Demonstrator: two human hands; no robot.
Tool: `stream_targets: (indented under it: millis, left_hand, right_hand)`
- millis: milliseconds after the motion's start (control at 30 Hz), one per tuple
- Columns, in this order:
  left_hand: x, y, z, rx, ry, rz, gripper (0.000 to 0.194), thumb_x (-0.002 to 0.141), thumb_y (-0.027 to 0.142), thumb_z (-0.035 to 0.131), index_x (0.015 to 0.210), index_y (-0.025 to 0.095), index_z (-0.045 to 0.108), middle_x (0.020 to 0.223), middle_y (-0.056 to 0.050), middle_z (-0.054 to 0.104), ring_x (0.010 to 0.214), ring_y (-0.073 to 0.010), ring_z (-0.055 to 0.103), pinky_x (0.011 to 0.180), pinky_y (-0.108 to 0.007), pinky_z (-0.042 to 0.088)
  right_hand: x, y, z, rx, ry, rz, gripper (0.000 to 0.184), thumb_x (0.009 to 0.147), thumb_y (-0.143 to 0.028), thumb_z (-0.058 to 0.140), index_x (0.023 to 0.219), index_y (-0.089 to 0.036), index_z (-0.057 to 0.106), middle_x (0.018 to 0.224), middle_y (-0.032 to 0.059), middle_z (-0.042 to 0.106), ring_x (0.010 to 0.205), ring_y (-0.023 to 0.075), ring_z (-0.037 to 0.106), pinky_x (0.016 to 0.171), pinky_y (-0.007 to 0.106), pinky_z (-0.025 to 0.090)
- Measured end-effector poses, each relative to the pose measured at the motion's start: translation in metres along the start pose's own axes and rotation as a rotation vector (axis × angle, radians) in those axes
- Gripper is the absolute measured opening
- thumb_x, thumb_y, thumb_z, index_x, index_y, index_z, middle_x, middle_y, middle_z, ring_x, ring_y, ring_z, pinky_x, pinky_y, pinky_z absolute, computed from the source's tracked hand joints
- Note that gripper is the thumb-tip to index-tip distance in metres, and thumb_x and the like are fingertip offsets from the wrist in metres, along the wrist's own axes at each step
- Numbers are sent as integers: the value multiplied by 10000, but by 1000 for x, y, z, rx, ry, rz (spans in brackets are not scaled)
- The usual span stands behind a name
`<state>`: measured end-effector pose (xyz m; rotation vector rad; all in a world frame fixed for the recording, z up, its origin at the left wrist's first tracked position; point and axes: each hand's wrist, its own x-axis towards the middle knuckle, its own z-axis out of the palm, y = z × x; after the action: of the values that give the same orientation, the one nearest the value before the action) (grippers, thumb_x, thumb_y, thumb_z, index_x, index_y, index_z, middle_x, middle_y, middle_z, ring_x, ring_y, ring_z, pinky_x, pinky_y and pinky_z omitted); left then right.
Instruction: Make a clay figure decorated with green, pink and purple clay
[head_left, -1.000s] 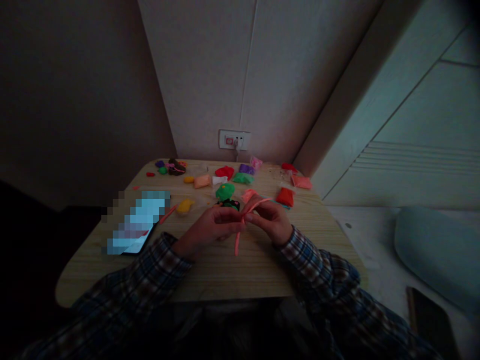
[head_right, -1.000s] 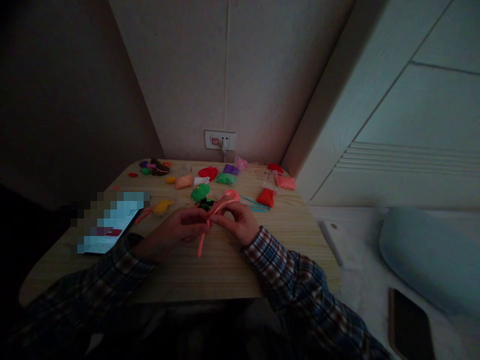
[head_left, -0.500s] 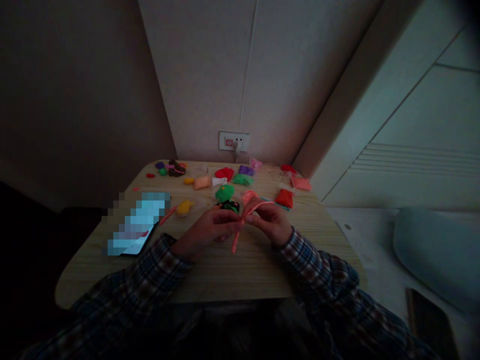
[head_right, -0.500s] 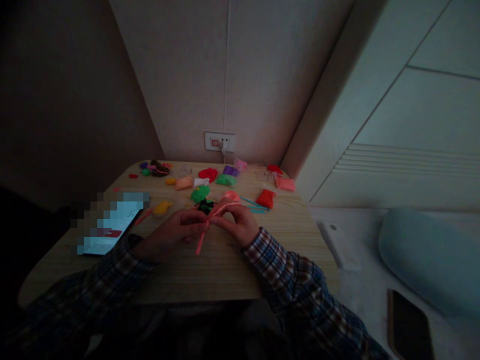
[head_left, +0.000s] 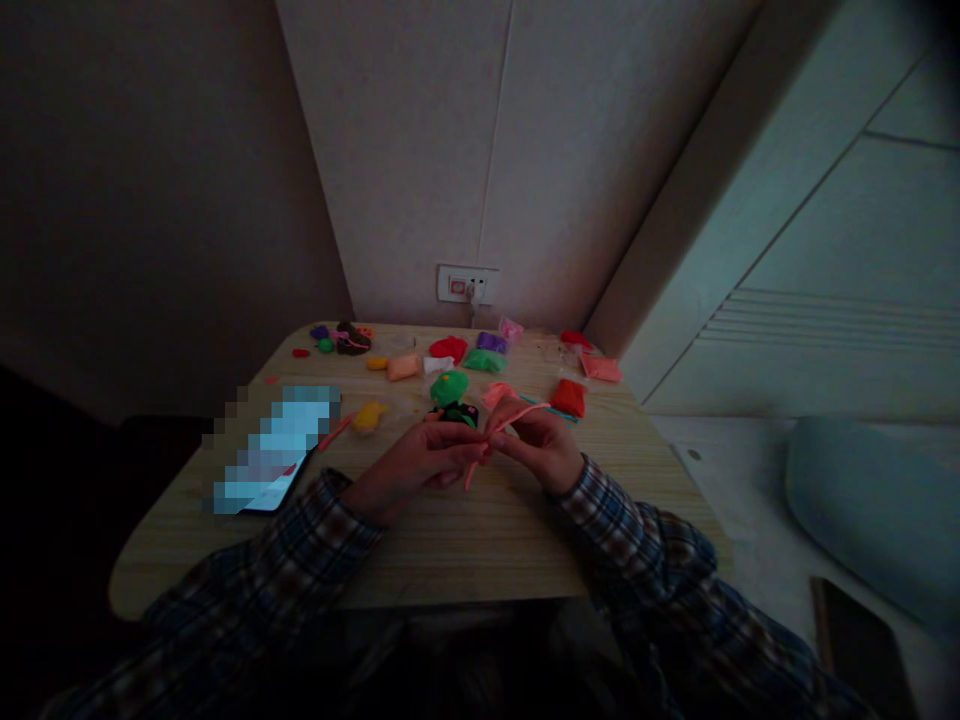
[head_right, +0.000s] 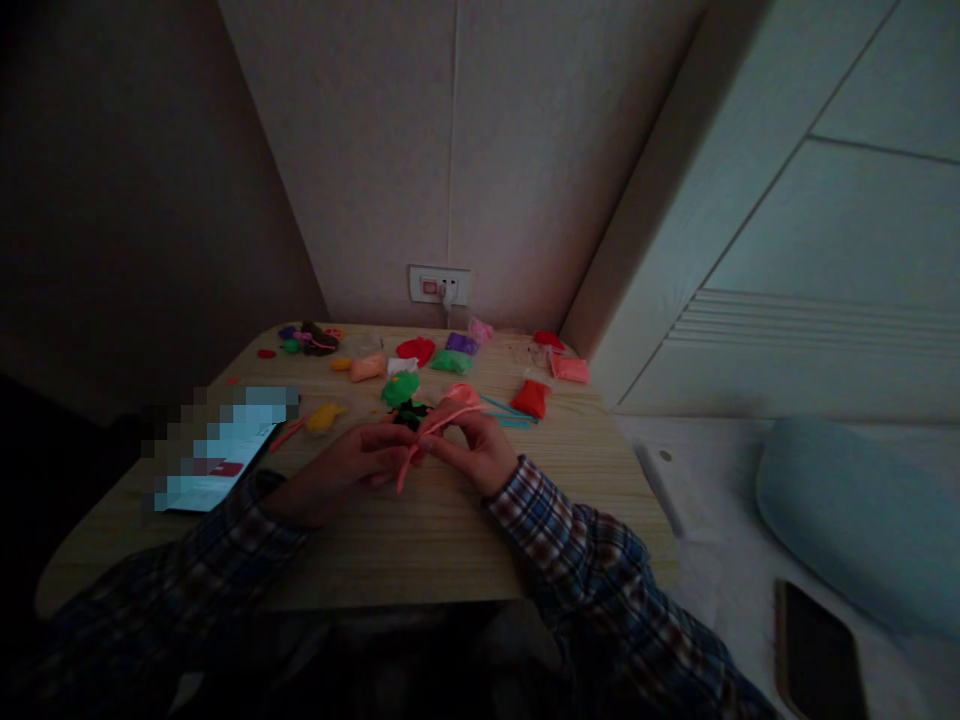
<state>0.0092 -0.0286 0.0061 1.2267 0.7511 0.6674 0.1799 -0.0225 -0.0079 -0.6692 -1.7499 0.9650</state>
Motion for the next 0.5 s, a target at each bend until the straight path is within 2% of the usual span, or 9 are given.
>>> stream_targets:
  millis: [100,267,500]
  left_hand:
    - [0,-1,0,-41,-16,7,280,674,374,632,751,107,601,519,52,443,412,-24,298,392,-179,173]
    - [0,-2,-1,-30,-12,-4,254,676,361,634,702,116,574,486,62,419,405,-25,276,389,-175,172]
    - [0,-1,0,-15,-62,-26,318,702,439,588,686,121,575,499,46,446,401,-31,286,389,-189,158]
  right_hand:
    - [1,-2,-1,-11,7,-19,174,765,-356,599,700,-196,617,647,5,590,658,145,532,664,294,428]
    - [1,-1,0,-25,-3,-65,162,765,-345,603,711,-194,626,667,7,597,674,143,538,665,286,428]
    - [0,-3,-1,-18,44,-17,156,761,-338,604,696,-197,616,660,2,581,665,141,539,656,288,428]
